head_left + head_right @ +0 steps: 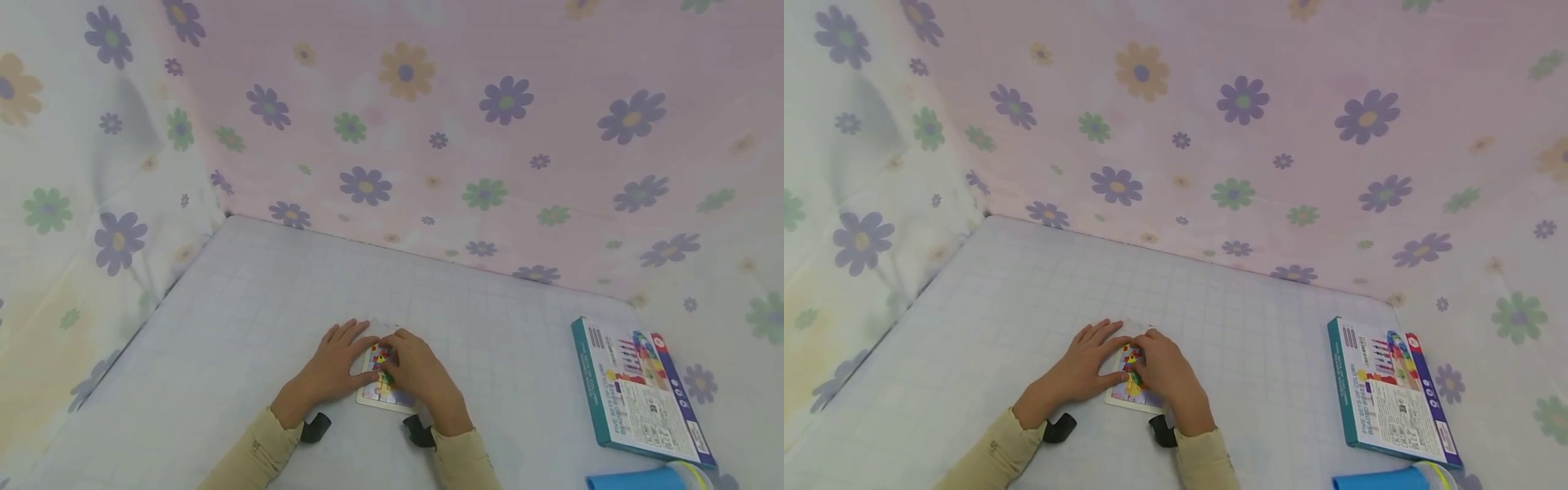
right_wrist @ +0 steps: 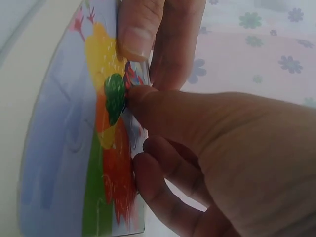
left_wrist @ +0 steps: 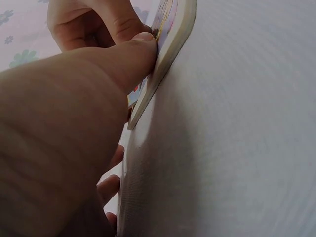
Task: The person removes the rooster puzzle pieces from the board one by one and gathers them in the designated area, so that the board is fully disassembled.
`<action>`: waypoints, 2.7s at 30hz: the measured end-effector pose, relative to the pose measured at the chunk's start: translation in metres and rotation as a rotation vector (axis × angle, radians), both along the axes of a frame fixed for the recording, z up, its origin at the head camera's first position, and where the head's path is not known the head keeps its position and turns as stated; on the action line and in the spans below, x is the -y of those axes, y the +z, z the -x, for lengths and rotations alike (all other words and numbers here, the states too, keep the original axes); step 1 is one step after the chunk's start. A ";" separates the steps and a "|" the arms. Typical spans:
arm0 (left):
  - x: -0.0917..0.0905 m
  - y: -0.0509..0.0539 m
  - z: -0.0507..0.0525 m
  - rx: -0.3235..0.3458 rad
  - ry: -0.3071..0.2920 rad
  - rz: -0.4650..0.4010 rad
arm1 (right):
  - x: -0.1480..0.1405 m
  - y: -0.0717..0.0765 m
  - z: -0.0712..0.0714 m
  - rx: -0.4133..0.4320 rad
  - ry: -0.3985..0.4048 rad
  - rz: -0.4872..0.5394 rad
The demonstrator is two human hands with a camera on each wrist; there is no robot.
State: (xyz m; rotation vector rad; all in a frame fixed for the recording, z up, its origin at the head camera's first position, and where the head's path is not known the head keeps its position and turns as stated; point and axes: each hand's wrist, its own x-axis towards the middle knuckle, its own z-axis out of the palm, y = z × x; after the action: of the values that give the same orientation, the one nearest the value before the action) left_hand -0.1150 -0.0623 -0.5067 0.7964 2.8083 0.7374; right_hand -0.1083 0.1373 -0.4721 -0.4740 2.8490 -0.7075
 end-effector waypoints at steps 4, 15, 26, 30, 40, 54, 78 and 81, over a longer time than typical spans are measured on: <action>0.001 0.001 0.001 0.008 -0.007 0.005 | -0.005 -0.003 0.001 -0.023 0.041 0.023; -0.001 0.000 0.004 -0.003 0.009 0.028 | -0.013 -0.001 0.004 -0.042 0.082 0.108; -0.001 0.001 0.001 0.008 0.016 0.039 | -0.027 0.006 0.016 -0.010 -0.027 0.236; -0.002 0.001 0.002 0.028 0.014 0.047 | -0.036 0.003 0.032 0.006 -0.084 0.239; -0.004 -0.002 0.001 0.022 0.021 0.055 | -0.050 -0.009 0.093 0.010 -0.159 0.191; -0.002 -0.003 0.001 0.012 0.017 0.071 | -0.045 -0.027 0.143 0.031 -0.186 0.114; -0.001 0.002 0.000 0.031 0.014 0.043 | -0.052 -0.025 0.140 0.114 -0.186 0.171; 0.000 -0.001 0.000 0.028 0.013 0.046 | -0.060 -0.022 0.131 0.181 -0.168 0.229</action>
State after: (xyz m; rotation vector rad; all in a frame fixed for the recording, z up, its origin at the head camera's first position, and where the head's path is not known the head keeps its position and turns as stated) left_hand -0.1153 -0.0622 -0.5077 0.7553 2.7968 0.6778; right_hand -0.2393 0.1971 -0.4936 -0.1886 2.6719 -1.0566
